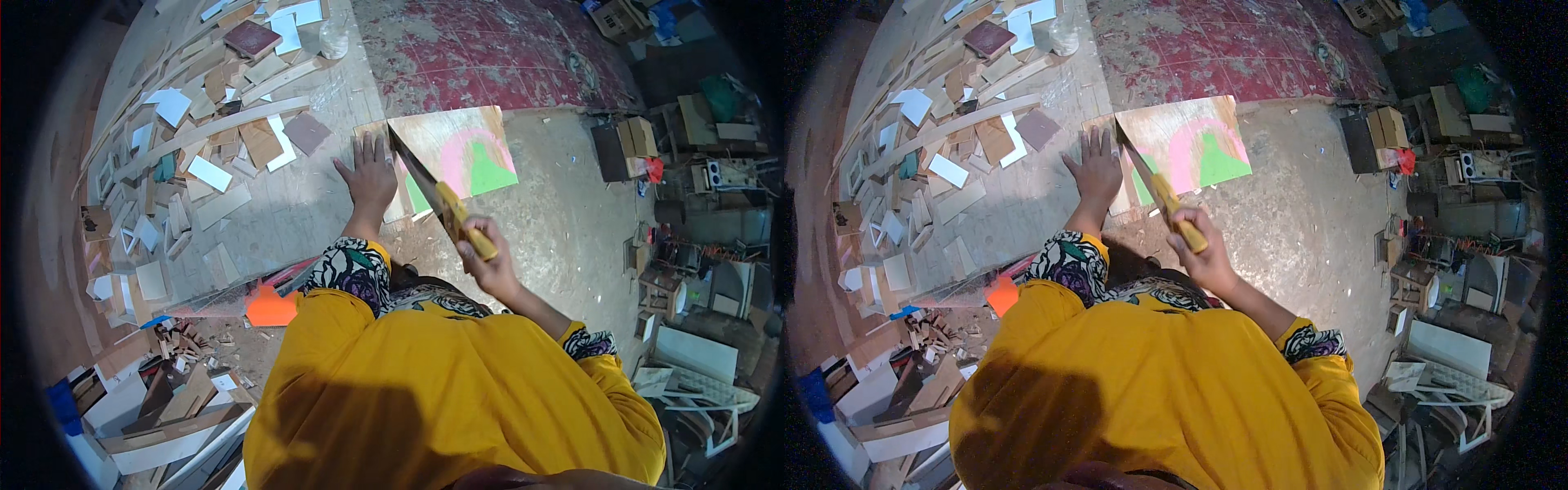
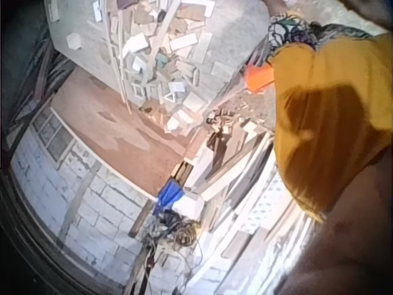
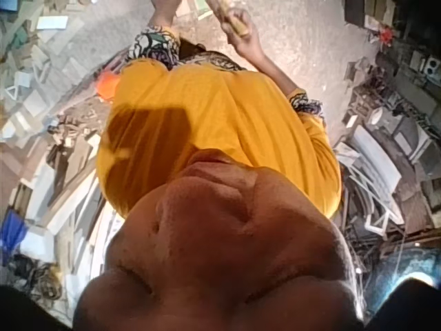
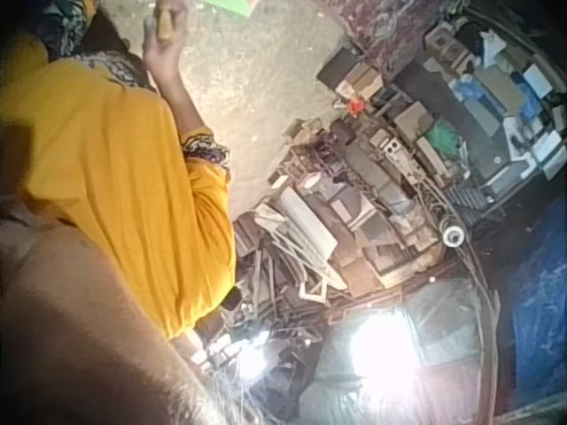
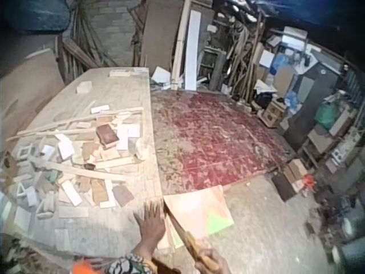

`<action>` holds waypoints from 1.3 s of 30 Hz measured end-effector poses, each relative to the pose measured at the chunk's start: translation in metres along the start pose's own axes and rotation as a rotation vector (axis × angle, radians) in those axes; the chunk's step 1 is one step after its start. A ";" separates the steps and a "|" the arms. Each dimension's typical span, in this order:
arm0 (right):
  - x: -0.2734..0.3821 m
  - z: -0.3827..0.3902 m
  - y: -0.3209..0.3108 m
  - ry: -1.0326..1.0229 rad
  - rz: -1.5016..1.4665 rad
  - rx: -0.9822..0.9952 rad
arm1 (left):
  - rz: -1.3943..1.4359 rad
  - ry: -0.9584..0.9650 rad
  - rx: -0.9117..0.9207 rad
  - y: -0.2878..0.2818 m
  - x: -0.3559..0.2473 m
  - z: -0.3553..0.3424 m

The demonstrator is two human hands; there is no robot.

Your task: Sawing a small piece of painted wood with a hand saw and then sanding the edges with a sanding block.

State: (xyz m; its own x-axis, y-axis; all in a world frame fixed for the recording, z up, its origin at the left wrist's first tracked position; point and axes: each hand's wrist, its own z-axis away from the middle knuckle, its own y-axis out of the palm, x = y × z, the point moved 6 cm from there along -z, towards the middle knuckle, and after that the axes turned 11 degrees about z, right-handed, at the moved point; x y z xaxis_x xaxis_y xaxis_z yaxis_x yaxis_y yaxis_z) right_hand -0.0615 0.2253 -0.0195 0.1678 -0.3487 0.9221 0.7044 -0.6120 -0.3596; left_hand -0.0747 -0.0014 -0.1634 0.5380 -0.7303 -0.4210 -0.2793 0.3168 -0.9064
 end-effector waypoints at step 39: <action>-0.002 -0.133 0.018 0.211 -0.275 -0.015 | 0.022 -0.026 0.088 0.009 -0.006 -0.006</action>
State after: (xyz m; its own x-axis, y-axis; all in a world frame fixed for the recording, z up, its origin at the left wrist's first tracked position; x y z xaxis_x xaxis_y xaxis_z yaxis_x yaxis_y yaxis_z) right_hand -0.1413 0.1207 -0.0472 -0.1745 -0.3076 0.9354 0.6929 -0.7133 -0.1053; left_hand -0.0847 0.0025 -0.1685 0.5532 -0.7071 -0.4404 -0.2207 0.3854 -0.8960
